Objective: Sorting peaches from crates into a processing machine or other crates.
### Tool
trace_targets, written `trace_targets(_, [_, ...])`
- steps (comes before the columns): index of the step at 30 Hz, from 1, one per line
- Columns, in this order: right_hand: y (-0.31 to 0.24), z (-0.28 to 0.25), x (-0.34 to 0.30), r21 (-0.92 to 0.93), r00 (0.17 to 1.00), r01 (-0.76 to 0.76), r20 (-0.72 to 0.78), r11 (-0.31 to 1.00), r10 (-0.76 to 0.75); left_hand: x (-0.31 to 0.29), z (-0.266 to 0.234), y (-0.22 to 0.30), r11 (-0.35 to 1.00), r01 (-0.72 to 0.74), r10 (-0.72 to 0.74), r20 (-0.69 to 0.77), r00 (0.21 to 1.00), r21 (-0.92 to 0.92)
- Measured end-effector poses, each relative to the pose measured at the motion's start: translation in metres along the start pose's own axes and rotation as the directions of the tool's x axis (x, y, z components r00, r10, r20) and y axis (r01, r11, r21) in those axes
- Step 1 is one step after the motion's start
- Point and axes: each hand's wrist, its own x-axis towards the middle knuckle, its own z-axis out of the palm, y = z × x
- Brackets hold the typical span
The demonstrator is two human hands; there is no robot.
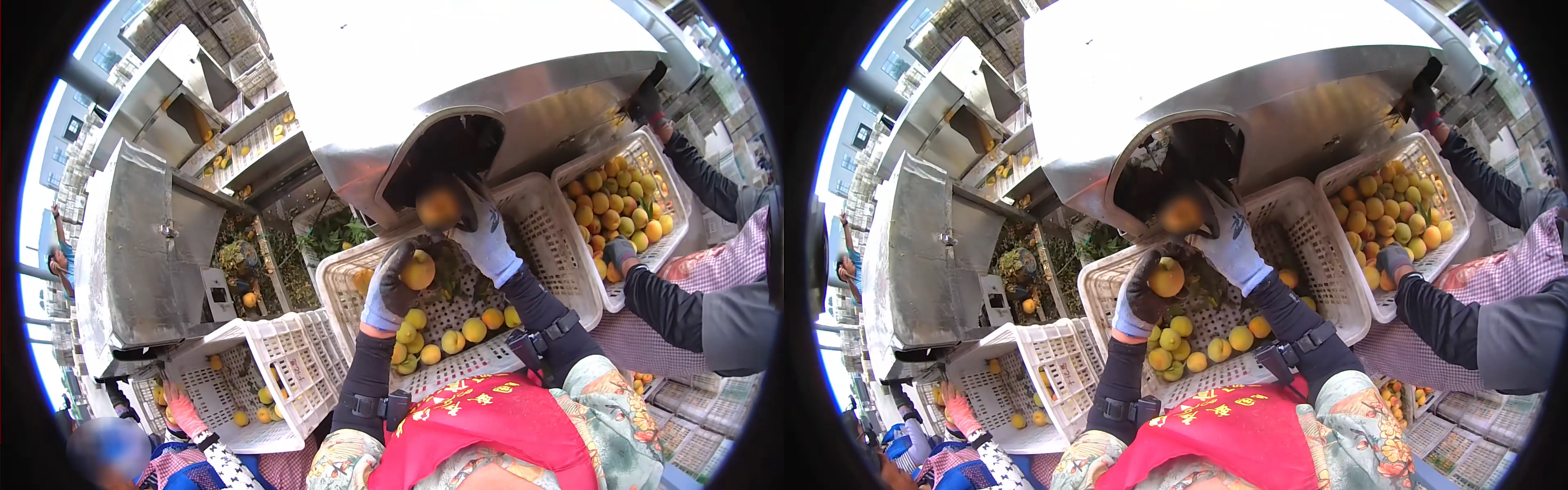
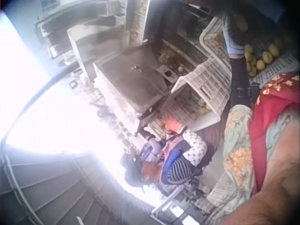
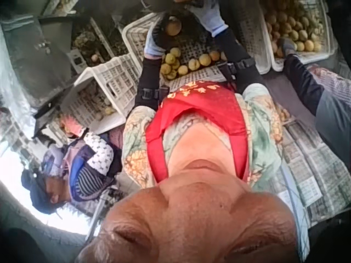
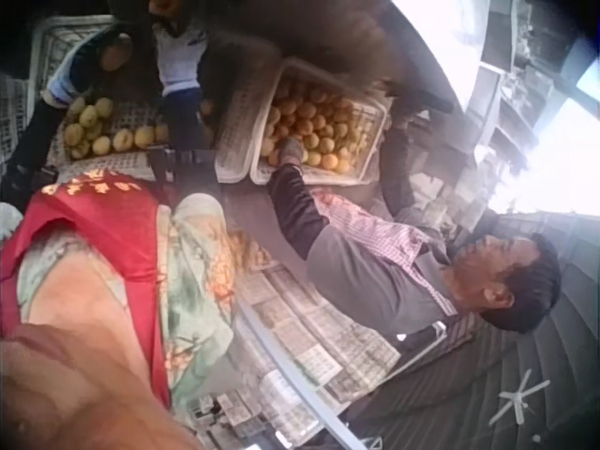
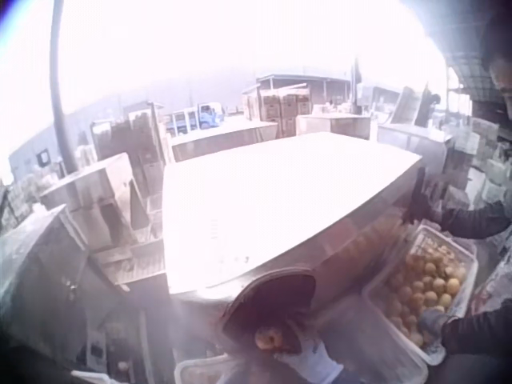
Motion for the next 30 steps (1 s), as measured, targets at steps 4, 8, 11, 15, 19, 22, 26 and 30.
trace_targets(4, [0.016, 0.018, 0.017, -0.073, 0.999, -0.032, -0.031, 0.997, 0.03, 0.005, 0.004, 0.025, 0.717, 0.247, -0.209, 0.138, 0.968, -0.652])
trace_targets(8, [0.022, 0.044, 0.054, -0.253, 0.969, 0.077, -0.209, 0.965, -0.132, 0.006, 0.011, 0.034, 0.495, 0.332, -0.341, 0.172, 0.924, -0.803])
trace_targets(11, [-0.002, 0.031, 0.067, -0.302, 0.916, 0.15, -0.317, 0.941, -0.247, 0.009, 0.011, 0.041, 0.459, 0.228, -0.212, 0.143, 0.967, -0.859])
trace_targets(15, [-0.044, 0.0, 0.022, 0.293, 0.98, -0.108, 0.189, 0.95, 0.054, 0.003, 0.007, 0.048, 0.797, -0.002, -0.007, -0.012, 1.0, -0.604])
trace_targets(19, [-0.041, 0.012, -0.04, -0.206, 0.946, 0.181, 0.306, 0.962, -0.112, 0.009, 0.01, 0.06, 0.693, 0.13, -0.004, 0.176, 0.984, -0.709])
trace_targets(22, [-0.032, 0.01, -0.041, -0.177, 0.982, 0.132, 0.16, 0.975, -0.104, 0.012, 0.02, 0.053, 0.609, 0.135, -0.041, 0.139, 0.989, -0.781])
trace_targets(26, [-0.032, 0.006, -0.026, -0.231, 0.996, 0.088, 0.001, 0.969, -0.09, 0.001, 0.014, 0.01, 0.949, 0.228, -0.217, 0.071, 0.974, -0.217])
trace_targets(30, [-0.014, 0.02, -0.003, -0.346, 0.995, 0.1, 0.007, 0.933, -0.104, -0.033, 0.009, -0.066, 0.436, 0.162, -0.5, 0.088, 0.862, 0.885])
